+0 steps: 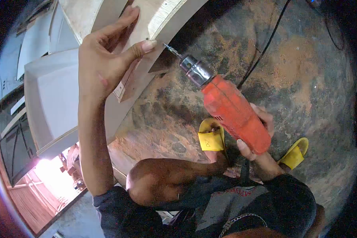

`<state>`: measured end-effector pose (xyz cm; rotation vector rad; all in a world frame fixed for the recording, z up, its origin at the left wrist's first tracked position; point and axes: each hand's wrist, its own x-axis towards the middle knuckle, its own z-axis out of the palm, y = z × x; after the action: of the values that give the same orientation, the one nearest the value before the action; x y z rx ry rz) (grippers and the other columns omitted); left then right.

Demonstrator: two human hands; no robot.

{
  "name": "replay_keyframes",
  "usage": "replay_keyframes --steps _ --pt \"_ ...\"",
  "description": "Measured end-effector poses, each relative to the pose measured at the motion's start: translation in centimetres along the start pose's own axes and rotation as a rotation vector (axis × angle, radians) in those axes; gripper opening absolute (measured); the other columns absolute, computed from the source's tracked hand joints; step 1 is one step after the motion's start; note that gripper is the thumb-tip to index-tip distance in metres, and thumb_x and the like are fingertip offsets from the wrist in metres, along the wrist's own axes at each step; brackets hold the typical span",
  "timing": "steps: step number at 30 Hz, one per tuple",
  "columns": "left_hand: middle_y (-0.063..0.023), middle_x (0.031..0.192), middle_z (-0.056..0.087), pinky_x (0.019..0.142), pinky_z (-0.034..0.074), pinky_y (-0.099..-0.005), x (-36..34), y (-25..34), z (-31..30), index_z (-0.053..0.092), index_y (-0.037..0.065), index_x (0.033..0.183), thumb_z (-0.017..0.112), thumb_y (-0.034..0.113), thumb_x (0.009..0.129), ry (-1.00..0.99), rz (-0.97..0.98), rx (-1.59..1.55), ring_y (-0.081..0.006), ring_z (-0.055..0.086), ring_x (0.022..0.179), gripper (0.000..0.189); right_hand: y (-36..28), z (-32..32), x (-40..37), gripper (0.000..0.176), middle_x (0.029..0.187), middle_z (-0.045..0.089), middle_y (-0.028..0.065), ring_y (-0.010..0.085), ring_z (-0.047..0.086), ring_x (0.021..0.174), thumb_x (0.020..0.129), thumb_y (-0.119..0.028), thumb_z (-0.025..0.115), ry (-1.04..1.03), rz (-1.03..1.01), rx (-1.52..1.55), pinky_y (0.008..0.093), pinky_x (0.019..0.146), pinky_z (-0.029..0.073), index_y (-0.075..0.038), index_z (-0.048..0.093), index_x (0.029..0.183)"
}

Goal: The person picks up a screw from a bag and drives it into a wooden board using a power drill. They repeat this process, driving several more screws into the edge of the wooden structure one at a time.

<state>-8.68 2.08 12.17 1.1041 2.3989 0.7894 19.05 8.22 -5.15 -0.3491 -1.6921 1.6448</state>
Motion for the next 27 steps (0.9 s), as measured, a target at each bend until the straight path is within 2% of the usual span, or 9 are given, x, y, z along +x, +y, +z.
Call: replay_keyframes --steps 3,5,12,17,27 --pt "-0.0171 0.129 0.043 0.103 0.03 -0.0326 -0.1 0.2 -0.1 0.045 -0.006 0.122 0.072 0.008 0.07 -0.022 0.034 0.105 -0.0218 0.04 0.121 0.06 0.0 0.5 -0.5 0.07 0.098 0.052 0.0191 0.0264 0.053 0.085 0.06 -0.029 0.069 0.046 -0.029 -0.035 0.0362 0.077 0.042 0.008 0.042 0.114" --pt "-0.0163 0.13 0.042 0.103 0.03 -0.0325 -0.1 0.2 -0.2 0.045 -0.004 0.122 0.071 0.009 0.07 -0.041 0.056 0.172 -0.0213 0.04 0.121 0.06 0.1 0.9 -1.2 0.072 0.103 0.048 0.0157 0.024 0.045 0.093 0.065 -0.04 0.064 0.045 0.063 0.047 0.0387 0.083 0.035 0.005 0.039 0.116" --pt "-0.0144 0.13 0.043 0.103 0.03 -0.032 0.0 0.0 -0.3 0.046 -0.002 0.122 0.071 0.01 0.071 -0.046 0.069 0.16 -0.0206 0.041 0.121 0.059 0.5 0.9 -1.2 0.072 0.106 0.048 0.0167 0.0237 0.046 0.09 0.065 -0.039 0.064 0.057 0.043 -0.005 0.0379 0.082 0.036 0.006 0.039 0.116" --pt "-0.0133 0.129 0.044 0.103 0.03 -0.0315 0.0 0.3 -0.2 0.046 -0.001 0.122 0.072 0.011 0.069 -0.036 0.019 0.19 -0.0198 0.042 0.12 0.06 0.9 0.7 -0.7 0.071 0.1 0.049 0.015 0.0224 0.046 0.087 0.064 -0.037 0.064 0.047 -0.023 -0.038 0.0351 0.079 0.036 0.007 0.04 0.115" --pt "-0.013 0.13 0.043 0.103 0.03 -0.0314 -0.1 -0.2 -0.5 0.046 0.001 0.123 0.072 0.012 0.071 -0.057 0.055 0.132 -0.0196 0.041 0.121 0.059 1.4 0.4 -0.2 0.071 0.096 0.049 0.0147 0.0216 0.046 0.084 0.063 -0.035 0.065 0.033 -0.037 0.025 0.0345 0.076 0.037 0.007 0.039 0.115"
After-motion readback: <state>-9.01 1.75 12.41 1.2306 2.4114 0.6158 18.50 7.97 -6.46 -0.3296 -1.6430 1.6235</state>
